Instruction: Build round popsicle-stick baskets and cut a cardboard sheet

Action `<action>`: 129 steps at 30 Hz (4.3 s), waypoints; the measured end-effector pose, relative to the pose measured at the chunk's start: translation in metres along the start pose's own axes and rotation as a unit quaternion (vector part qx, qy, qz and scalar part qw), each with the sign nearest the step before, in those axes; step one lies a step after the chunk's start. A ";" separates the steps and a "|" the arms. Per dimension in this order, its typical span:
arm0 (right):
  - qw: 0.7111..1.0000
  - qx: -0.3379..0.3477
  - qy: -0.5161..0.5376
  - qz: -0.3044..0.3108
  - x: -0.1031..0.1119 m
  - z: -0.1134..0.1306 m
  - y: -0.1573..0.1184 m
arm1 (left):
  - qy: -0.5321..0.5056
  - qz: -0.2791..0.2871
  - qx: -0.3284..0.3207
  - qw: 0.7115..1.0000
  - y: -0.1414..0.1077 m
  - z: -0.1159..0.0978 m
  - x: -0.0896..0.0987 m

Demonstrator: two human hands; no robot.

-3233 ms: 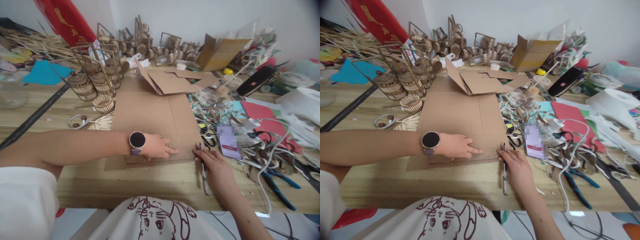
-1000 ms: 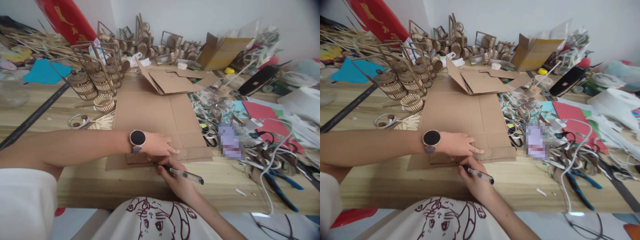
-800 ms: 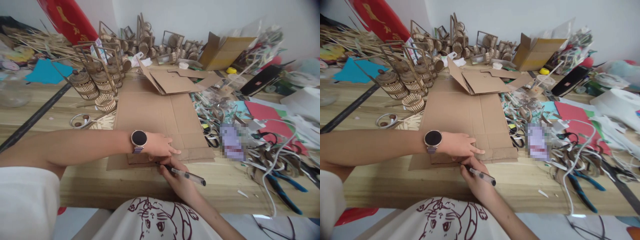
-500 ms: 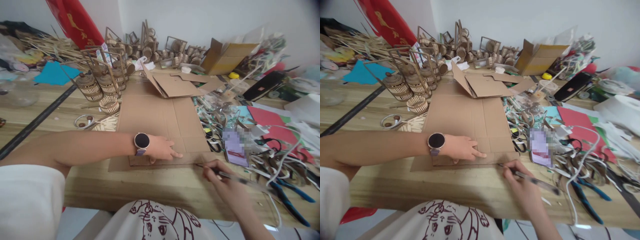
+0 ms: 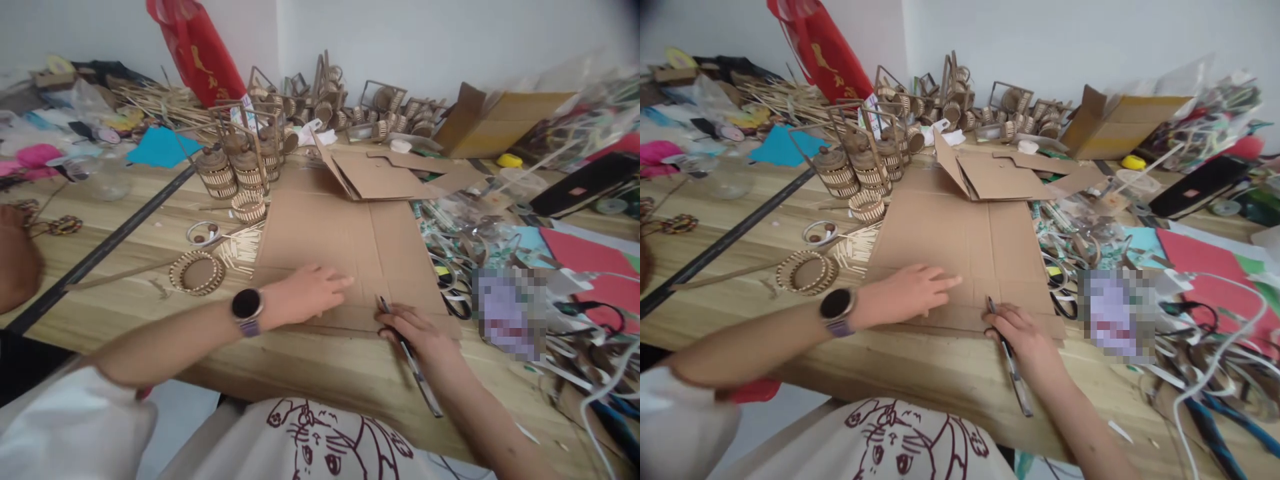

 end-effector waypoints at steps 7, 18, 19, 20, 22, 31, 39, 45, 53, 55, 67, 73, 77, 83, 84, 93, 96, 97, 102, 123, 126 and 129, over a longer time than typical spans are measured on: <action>1.000 0.012 0.018 -0.011 0.001 -0.006 0.003 | 0.037 -0.078 0.463 0.882 -0.141 0.011 0.001; 0.997 0.061 0.039 -0.014 -0.018 0.024 0.024 | -0.058 -0.240 0.490 0.836 -0.166 -0.014 -0.024; 0.997 0.065 0.040 -0.012 -0.022 0.029 0.027 | -0.048 -0.233 0.479 0.845 -0.166 -0.013 -0.022; 0.997 0.068 0.040 -0.011 -0.025 0.033 0.029 | -0.033 -0.225 0.464 0.856 -0.165 -0.011 -0.021; 0.997 0.074 0.035 -0.009 -0.031 0.039 0.034 | -0.002 -0.203 0.422 0.884 -0.161 -0.007 -0.019; 0.998 0.060 0.023 -0.016 -0.040 0.048 0.034 | -0.025 -0.149 0.334 0.930 -0.157 0.007 -0.030; 0.998 0.062 0.018 -0.022 -0.040 0.048 0.032 | -0.047 -0.166 0.323 0.930 -0.164 0.009 -0.035; 0.997 0.077 0.008 -0.028 -0.037 0.053 0.034 | -0.054 -0.175 0.315 0.931 -0.167 0.010 -0.035; 0.996 0.081 0.021 -0.025 -0.038 0.053 0.031 | -0.066 -0.176 0.311 0.932 -0.170 0.012 -0.034; 0.996 0.080 0.025 -0.023 -0.039 0.053 0.032 | -0.069 -0.174 0.314 0.931 -0.170 0.012 -0.034; 0.997 0.078 0.010 0.001 -0.042 0.051 0.032 | -0.087 -0.192 0.324 0.922 -0.171 0.011 -0.033; 0.997 0.080 -0.005 0.015 -0.042 0.052 0.034 | -0.089 -0.198 0.327 0.920 -0.174 0.010 -0.034; 0.997 0.077 -0.005 0.014 -0.042 0.053 0.034 | -0.085 -0.206 0.323 0.920 -0.175 0.009 -0.034; 0.997 0.071 -0.002 0.016 -0.042 0.053 0.036 | -0.082 -0.215 0.325 0.918 -0.174 0.009 -0.034; 0.997 0.070 -0.002 0.018 -0.042 0.052 0.036 | -0.083 -0.216 0.324 0.917 -0.175 0.009 -0.034; 0.998 0.049 0.005 0.030 -0.043 0.049 0.036 | -0.103 -0.177 0.317 0.926 -0.177 0.010 -0.036; 0.998 0.050 0.007 0.038 -0.044 0.049 0.036 | -0.103 -0.174 0.311 0.929 -0.177 0.010 -0.036; 0.998 0.051 0.007 0.037 -0.044 0.049 0.036 | -0.102 -0.173 0.312 0.929 -0.177 0.010 -0.037; 0.998 0.055 0.006 0.026 -0.042 0.050 0.037 | -0.101 -0.162 0.315 0.930 -0.178 0.012 -0.040; 0.997 0.067 0.015 0.021 -0.044 0.048 0.036 | -0.127 0.038 0.227 0.965 -0.122 0.031 -0.011; 0.997 0.071 0.021 0.018 -0.044 0.048 0.037 | -0.147 0.104 0.197 0.964 -0.109 0.037 -0.009; 0.997 0.069 0.028 0.028 -0.043 0.045 0.039 | -0.158 0.151 0.172 0.961 -0.100 0.039 -0.005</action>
Point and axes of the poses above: each hand's wrist, its own y-axis towards the middle knuckle, its own x-axis out of the back of the hand, z = x × y, the point moved 6 cm from there along y, towards the middle knuckle, and after that the axes turned 13 degrees about -z, right-handed, at the moved point
